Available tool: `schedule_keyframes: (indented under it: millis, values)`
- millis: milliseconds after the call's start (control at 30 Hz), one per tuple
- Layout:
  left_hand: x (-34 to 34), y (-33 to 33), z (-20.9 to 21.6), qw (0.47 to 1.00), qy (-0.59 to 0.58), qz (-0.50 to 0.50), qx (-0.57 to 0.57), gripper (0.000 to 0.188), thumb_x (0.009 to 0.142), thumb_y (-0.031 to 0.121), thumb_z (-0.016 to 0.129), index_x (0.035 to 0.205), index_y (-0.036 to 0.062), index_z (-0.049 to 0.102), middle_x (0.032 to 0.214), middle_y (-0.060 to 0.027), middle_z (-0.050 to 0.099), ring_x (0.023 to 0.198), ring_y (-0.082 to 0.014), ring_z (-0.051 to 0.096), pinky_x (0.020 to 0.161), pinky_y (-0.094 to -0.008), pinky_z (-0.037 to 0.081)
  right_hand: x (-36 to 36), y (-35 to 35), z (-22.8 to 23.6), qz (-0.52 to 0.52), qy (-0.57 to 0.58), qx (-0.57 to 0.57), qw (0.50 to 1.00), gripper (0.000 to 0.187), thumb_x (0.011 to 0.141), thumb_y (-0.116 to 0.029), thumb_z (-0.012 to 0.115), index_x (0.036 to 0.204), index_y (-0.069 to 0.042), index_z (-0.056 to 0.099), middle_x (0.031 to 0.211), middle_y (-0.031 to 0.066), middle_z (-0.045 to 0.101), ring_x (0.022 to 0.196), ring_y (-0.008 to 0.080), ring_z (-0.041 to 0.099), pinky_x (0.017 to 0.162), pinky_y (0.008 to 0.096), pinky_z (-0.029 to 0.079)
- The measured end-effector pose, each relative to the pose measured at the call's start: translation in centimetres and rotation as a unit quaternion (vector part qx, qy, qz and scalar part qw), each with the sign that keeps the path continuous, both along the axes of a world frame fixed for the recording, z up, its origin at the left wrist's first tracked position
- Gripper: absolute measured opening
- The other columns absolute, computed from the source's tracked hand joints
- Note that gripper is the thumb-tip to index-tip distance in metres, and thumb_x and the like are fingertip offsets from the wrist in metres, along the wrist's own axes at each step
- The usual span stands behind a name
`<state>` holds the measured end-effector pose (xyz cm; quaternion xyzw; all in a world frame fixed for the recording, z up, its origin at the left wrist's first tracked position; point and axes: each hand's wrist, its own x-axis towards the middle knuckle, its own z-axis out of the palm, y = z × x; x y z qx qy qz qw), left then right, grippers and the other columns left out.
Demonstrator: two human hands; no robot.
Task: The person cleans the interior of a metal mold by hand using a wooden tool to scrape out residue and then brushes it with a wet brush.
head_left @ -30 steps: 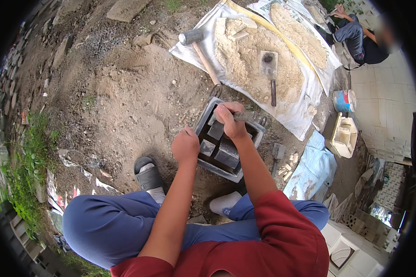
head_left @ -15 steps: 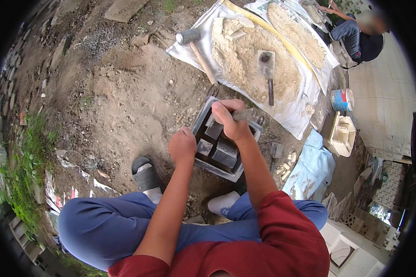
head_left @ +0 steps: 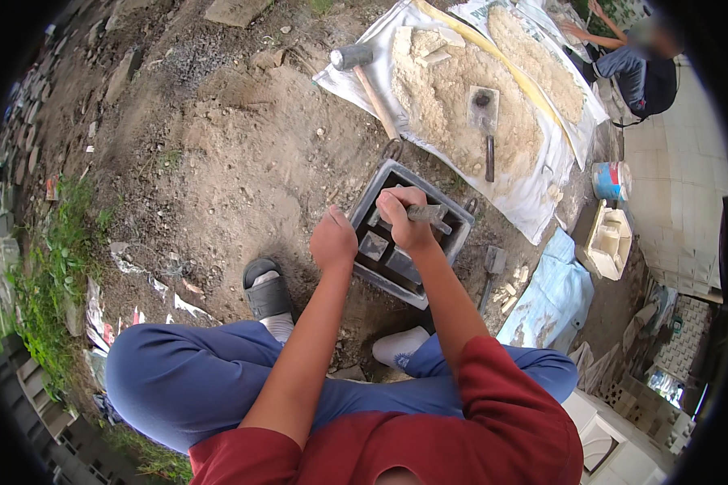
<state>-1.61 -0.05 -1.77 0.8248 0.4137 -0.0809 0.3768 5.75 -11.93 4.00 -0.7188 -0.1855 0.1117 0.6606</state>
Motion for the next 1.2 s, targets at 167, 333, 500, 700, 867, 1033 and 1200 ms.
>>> schedule_keyframes:
  millis: [167, 333, 500, 700, 867, 1033, 1200]
  values:
    - [-0.4, 1.0, -0.1, 1.0, 0.003, 0.004, 0.002, 0.062, 0.106, 0.044, 0.029, 0.099, 0.0014, 0.073, 0.095, -0.0285, 0.071, 0.091, -0.0501, 0.067, 0.083, -0.0596, 0.05, -0.3, 1.3, 3.4, 0.01, 0.047, 0.024, 0.999, 0.034, 0.096, -0.019, 0.059, 0.069, 0.003, 0.059, 0.057, -0.0013, 0.05, 0.053, 0.0077, 0.042, 0.049, 0.0305, 0.032]
    - [-0.1, 0.1, -0.2, 1.0, -0.006, -0.01, -0.006, 0.062, 0.106, 0.044, 0.027, 0.101, 0.002, 0.073, 0.096, -0.0282, 0.071, 0.092, -0.0499, 0.067, 0.083, -0.059, 0.05, -1.0, 0.7, 1.1, 0.014, 0.055, 0.044, 0.997, 0.039, 0.096, -0.018, 0.058, 0.065, 0.003, 0.05, 0.056, 0.0015, 0.043, 0.052, 0.009, 0.038, 0.049, 0.0308, 0.029]
    - [-0.5, 0.7, -0.6, 1.0, 0.009, 0.012, -0.006, 0.063, 0.106, 0.044, 0.026, 0.106, 0.0032, 0.073, 0.102, -0.0264, 0.072, 0.098, -0.0484, 0.066, 0.088, -0.0567, 0.05, -1.3, 1.3, 4.6, 0.025, 0.034, 0.018, 0.999, 0.044, 0.098, -0.016, 0.054, 0.06, -0.004, 0.036, 0.056, -0.0033, 0.035, 0.052, 0.0074, 0.029, 0.049, 0.0301, 0.021]
    - [-1.4, 0.5, -3.9, 0.988, -0.12, 0.088, -0.043, 0.063, 0.107, 0.045, 0.027, 0.106, 0.0007, 0.071, 0.1, -0.0288, 0.071, 0.095, -0.0504, 0.065, 0.085, -0.0584, 0.049, -1.3, 1.5, 1.1, -0.004, 0.063, 0.024, 0.998, 0.042, 0.096, -0.018, 0.058, 0.061, 0.002, 0.046, 0.052, 0.0022, 0.04, 0.049, 0.0111, 0.037, 0.048, 0.0323, 0.031]
    - [-0.9, 1.0, -2.5, 0.991, -0.068, 0.09, -0.069, 0.063, 0.107, 0.044, 0.026, 0.108, 0.0008, 0.072, 0.103, -0.0272, 0.071, 0.099, -0.0492, 0.065, 0.087, -0.0563, 0.049, -2.6, 2.1, 6.0, 0.035, 0.021, 0.019, 0.999, 0.041, 0.095, -0.019, 0.058, 0.061, 0.002, 0.046, 0.052, 0.0033, 0.041, 0.049, 0.0123, 0.036, 0.048, 0.034, 0.03]
    - [-1.2, 0.8, -5.1, 0.976, -0.137, 0.141, -0.096, 0.061, 0.106, 0.041, 0.026, 0.106, 0.0, 0.071, 0.103, -0.0251, 0.072, 0.099, -0.0454, 0.067, 0.091, -0.0508, 0.05, -2.7, 2.1, 2.0, 0.01, 0.032, 0.01, 0.999, 0.041, 0.095, -0.02, 0.057, 0.062, 0.002, 0.046, 0.054, 0.0035, 0.04, 0.051, 0.0124, 0.036, 0.049, 0.0333, 0.029]
    - [-1.4, 0.3, -6.1, 0.885, -0.303, 0.262, -0.238, 0.057, 0.106, 0.036, 0.029, 0.103, -0.005, 0.069, 0.103, -0.02, 0.073, 0.1, -0.0334, 0.07, 0.091, -0.0418, 0.052, -3.9, 1.6, 3.0, 0.03, 0.022, 0.03, 0.999, 0.037, 0.095, -0.016, 0.056, 0.064, 0.001, 0.046, 0.056, 0.0029, 0.036, 0.054, 0.0114, 0.034, 0.051, 0.0337, 0.028]
